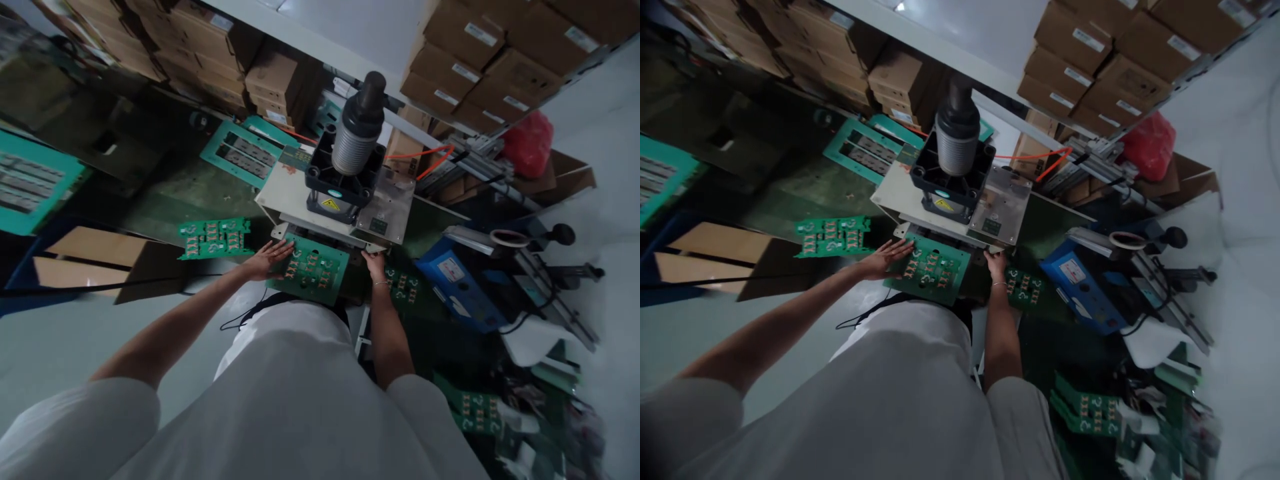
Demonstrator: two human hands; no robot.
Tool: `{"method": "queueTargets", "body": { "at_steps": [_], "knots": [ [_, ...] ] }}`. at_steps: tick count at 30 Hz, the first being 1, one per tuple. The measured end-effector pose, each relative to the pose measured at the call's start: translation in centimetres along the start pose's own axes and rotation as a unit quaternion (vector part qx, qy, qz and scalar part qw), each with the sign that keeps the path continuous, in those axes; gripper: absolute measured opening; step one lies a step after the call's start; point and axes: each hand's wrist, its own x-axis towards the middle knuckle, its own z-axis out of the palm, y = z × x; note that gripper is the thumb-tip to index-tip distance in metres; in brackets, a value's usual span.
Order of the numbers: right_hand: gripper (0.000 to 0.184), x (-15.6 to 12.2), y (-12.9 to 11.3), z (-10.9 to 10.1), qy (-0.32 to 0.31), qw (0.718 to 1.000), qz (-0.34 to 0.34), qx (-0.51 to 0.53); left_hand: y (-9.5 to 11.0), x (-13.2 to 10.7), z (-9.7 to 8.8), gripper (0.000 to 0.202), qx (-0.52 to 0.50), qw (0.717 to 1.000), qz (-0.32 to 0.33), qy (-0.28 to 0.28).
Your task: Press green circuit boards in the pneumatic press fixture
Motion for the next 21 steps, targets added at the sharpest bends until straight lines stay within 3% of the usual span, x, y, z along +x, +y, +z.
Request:
{"method": "queueTargets", "body": {
  "at_steps": [4, 7, 10, 14, 21],
  "knots": [
    [0.031, -1.8, 1.7, -4.9, 0.037, 0.993, 0.048, -0.106, -0.5, 1.1, 0.6, 0.078, 0.005, 0.997, -0.035, 0.066],
    [0.034, -3.8, 3.4, -9.0, 0.058, 0.956, 0.126, -0.259, -0.6, 1.9, 1.3, 0.068, -0.002, 0.988, -0.062, 0.14],
    [0.036, -5.4, 4.8, -11.5, 0.073, 0.928, 0.197, -0.309, 0.1, 1.9, 1.8, 0.063, -0.007, 0.979, -0.055, 0.198],
    [0.034, -6.1, 6.0, -11.9, 0.059, 0.912, 0.239, -0.328, 1.3, 1.3, 1.8, 0.056, -0.014, 0.972, -0.034, 0.233],
    [0.03, -5.3, 6.1, -11.5, 0.037, 0.911, 0.238, -0.334, 2.9, 0.2, 1.2, 0.047, -0.023, 0.961, -0.028, 0.273]
  ]
}}
